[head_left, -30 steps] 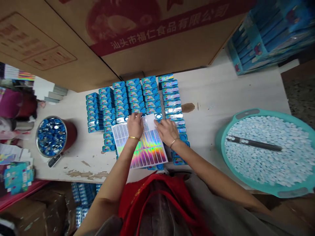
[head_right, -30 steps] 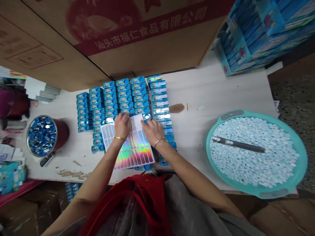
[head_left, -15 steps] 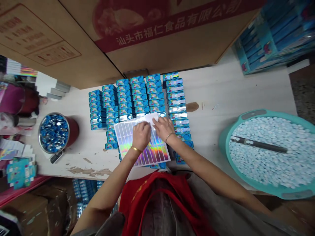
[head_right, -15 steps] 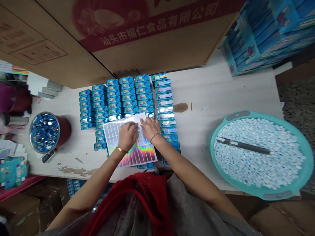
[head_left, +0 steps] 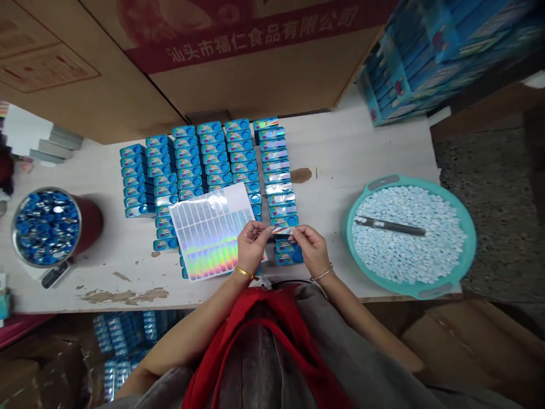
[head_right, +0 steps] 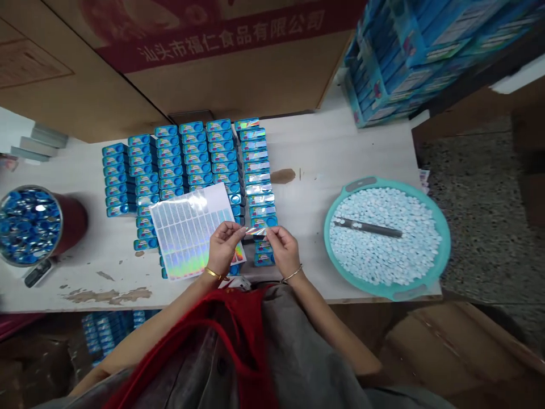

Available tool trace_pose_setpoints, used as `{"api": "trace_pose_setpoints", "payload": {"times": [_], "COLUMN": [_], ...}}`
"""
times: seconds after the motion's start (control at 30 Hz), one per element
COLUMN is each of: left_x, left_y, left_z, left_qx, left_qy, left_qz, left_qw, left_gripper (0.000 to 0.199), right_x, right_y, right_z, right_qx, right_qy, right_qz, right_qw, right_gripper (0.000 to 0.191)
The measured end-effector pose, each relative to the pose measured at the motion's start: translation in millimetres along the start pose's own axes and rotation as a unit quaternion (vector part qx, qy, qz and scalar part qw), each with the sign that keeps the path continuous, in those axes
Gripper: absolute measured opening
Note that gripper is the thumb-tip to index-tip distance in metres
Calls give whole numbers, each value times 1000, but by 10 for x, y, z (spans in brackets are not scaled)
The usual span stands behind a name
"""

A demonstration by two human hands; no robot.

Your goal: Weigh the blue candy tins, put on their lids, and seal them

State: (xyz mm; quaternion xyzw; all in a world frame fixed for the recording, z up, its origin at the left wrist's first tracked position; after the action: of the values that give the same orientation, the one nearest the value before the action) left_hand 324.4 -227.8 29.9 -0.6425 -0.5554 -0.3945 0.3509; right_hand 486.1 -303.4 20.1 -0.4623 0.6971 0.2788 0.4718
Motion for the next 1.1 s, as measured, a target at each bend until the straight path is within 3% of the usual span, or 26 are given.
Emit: {"api": "trace_pose_setpoints", "payload": {"times": [0.1,0.17,0.27,0.4,0.53,0.7,0.8,0.87,0.93,1.0,1.1], "left_x": [-28,21,46,-2,-52,-65,-89,-69,27,223,541], "left_y": [152,228,320,418,472,441,488,481,380,121,-476], "left_z": [55,88,126,150,188,237,238,254,307,405,639], "left_qx": [5,21,42,47,35,46,29,10,-13,-12,54], "left_qy": [58,103,135,152,148,115,107,118,152,206,269], "left_qz": [107,215,341,419,465,460,464,452,409,372,421], "left_qw": [993,971,929,894,872,879,879,884,900,905,865], "left_gripper": [16,11,7,5,6,35,31,24,19,18,24], "right_x": [-24,-55,-55,39,147,227,232,181,34,-190,-462], "right_y": [-231,-300,-328,-321,-348,-369,-327,-304,-240,-22,679], "right_z": [148,272,411,505,537,457,397,388,403,433,509], "right_qx": [17,14,11,15,30,38,11,12,36,45,-44], "right_qy": [-51,-96,-143,-151,-130,-124,-138,-148,-170,-210,-271], "right_qz": [-93,-178,-284,-375,-360,-224,-249,-324,-399,-442,-473], "right_qw": [994,979,948,915,923,966,959,934,900,871,837], "right_gripper": [30,28,26,24,21,26,33,35,36,40,41]}}
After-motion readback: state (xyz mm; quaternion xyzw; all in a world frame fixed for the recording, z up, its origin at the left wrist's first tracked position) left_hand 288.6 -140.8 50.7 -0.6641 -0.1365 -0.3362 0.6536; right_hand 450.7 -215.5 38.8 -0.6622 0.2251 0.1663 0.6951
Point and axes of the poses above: each hand's wrist, its own z-axis towards the middle knuckle, its own y-axis out of the palm, x = y × z, the point moved 10 cm from there along z, towards the middle knuckle, and after that the axes turned 1 degree about -x, right-handed, at the moved point
